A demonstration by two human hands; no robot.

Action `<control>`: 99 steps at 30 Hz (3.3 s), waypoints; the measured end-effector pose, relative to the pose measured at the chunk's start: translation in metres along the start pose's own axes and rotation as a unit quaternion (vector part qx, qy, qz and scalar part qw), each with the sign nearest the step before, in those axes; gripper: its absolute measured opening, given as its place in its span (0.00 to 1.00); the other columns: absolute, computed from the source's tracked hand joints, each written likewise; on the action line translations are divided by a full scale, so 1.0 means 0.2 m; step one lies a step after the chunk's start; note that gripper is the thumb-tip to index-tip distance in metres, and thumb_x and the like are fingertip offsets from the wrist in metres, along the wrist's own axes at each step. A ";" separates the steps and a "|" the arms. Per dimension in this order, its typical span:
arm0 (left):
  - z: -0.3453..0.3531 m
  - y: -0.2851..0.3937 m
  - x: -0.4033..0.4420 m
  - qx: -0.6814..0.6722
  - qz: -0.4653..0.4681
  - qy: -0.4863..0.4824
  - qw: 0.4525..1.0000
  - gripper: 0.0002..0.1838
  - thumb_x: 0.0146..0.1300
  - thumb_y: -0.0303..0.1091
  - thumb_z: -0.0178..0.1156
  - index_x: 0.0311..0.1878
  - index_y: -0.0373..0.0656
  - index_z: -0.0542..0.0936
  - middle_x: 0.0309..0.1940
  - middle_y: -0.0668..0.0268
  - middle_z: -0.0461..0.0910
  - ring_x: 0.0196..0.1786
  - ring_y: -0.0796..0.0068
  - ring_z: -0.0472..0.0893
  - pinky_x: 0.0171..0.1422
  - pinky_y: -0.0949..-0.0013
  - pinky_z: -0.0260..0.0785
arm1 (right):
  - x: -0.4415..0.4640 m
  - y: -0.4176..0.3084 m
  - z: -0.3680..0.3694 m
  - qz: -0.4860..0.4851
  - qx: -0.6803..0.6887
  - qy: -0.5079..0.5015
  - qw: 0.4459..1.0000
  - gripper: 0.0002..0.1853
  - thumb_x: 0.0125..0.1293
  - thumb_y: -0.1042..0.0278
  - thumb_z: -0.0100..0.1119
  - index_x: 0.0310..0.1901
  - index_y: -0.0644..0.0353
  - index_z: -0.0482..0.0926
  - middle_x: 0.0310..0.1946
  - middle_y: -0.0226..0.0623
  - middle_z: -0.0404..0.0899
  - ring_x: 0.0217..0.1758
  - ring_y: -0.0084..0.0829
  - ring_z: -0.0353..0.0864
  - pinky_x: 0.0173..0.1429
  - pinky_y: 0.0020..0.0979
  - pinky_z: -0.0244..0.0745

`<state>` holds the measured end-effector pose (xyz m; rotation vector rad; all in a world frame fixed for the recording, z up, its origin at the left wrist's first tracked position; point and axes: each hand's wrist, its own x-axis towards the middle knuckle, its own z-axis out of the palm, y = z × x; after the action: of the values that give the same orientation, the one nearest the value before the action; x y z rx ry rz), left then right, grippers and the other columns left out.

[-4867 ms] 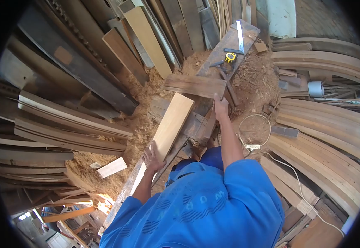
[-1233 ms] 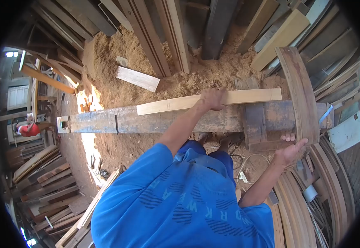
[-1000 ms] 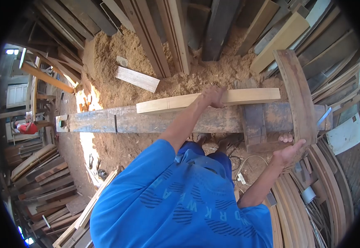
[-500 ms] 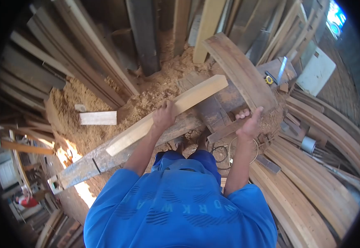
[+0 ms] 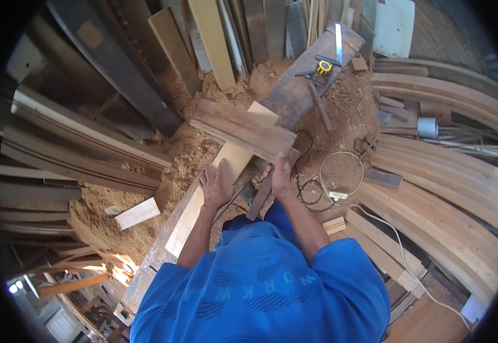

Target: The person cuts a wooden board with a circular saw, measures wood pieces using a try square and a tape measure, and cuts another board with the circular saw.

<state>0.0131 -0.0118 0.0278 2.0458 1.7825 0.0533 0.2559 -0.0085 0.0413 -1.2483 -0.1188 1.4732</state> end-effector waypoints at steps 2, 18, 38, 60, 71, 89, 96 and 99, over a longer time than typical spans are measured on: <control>0.04 -0.02 0.05 -0.025 0.004 0.001 1.000 0.61 0.55 0.57 0.74 0.88 0.55 0.52 0.82 0.33 0.49 0.81 0.26 0.52 0.81 0.25 0.41 | 0.04 0.14 -0.05 -0.027 -0.074 -0.009 0.997 0.23 0.82 0.43 0.55 0.53 0.59 0.78 0.35 0.30 0.79 0.36 0.24 0.78 0.42 0.33 0.80; -0.14 -0.29 0.26 -0.639 -0.187 0.196 0.720 0.35 0.82 0.51 0.53 0.79 0.35 0.61 0.71 0.38 0.73 0.72 0.48 0.76 0.80 0.51 0.64 | 0.17 0.15 -0.09 0.074 -0.173 -0.015 0.982 0.19 0.78 0.55 0.64 0.56 0.65 0.82 0.43 0.34 0.86 0.39 0.25 0.85 0.35 0.32 0.80; 0.01 0.18 0.15 -0.001 0.147 0.006 0.989 0.46 0.50 0.56 0.76 0.77 0.66 0.74 0.85 0.37 0.46 0.85 0.20 0.33 0.80 0.16 0.21 | 0.31 0.25 0.01 0.114 -0.183 0.011 0.976 0.18 0.77 0.54 0.66 0.56 0.61 0.83 0.46 0.31 0.87 0.40 0.26 0.85 0.35 0.31 0.79; 0.05 0.19 0.15 0.014 0.147 0.026 0.989 0.37 0.60 0.61 0.64 0.75 0.75 0.77 0.85 0.40 0.47 0.85 0.19 0.35 0.81 0.16 0.22 | 0.32 0.20 0.03 0.077 -0.153 0.022 0.985 0.20 0.75 0.55 0.68 0.44 0.70 0.85 0.33 0.37 0.86 0.29 0.28 0.84 0.30 0.33 0.78; 0.04 0.20 0.15 0.016 0.142 0.025 0.989 0.36 0.59 0.61 0.64 0.74 0.75 0.77 0.85 0.39 0.49 0.85 0.19 0.36 0.81 0.17 0.23 | 0.31 0.14 0.05 0.101 -0.157 0.014 0.982 0.18 0.76 0.57 0.67 0.45 0.69 0.86 0.36 0.36 0.86 0.31 0.28 0.84 0.31 0.33 0.78; 0.04 0.23 0.15 0.011 0.126 0.025 0.992 0.41 0.51 0.54 0.70 0.74 0.76 0.76 0.85 0.43 0.48 0.84 0.20 0.37 0.82 0.18 0.26 | 0.38 -0.48 0.07 -0.022 -0.689 -0.013 0.725 0.22 0.72 0.53 0.65 0.51 0.68 0.84 0.45 0.55 0.88 0.48 0.51 0.90 0.54 0.46 0.84; 0.04 0.23 0.16 0.001 0.123 0.029 0.992 0.40 0.49 0.54 0.71 0.71 0.75 0.79 0.85 0.44 0.48 0.84 0.21 0.37 0.82 0.19 0.26 | 0.82 -0.82 -0.32 -0.118 -0.735 0.299 0.597 0.30 0.66 0.55 0.71 0.66 0.58 0.76 0.59 0.55 0.79 0.70 0.57 0.75 0.74 0.50 0.68; 0.05 0.22 0.14 0.001 0.123 0.035 0.992 0.38 0.49 0.53 0.71 0.69 0.74 0.81 0.85 0.44 0.48 0.84 0.22 0.38 0.83 0.20 0.25 | 0.96 -0.79 -0.46 -0.085 -0.778 0.254 0.569 0.30 0.68 0.54 0.69 0.68 0.58 0.76 0.61 0.56 0.80 0.69 0.56 0.77 0.73 0.52 0.70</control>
<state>0.0620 0.0083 0.0259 2.2804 1.5590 0.1994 0.4663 0.1441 -0.0096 -2.8673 -1.3313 0.4284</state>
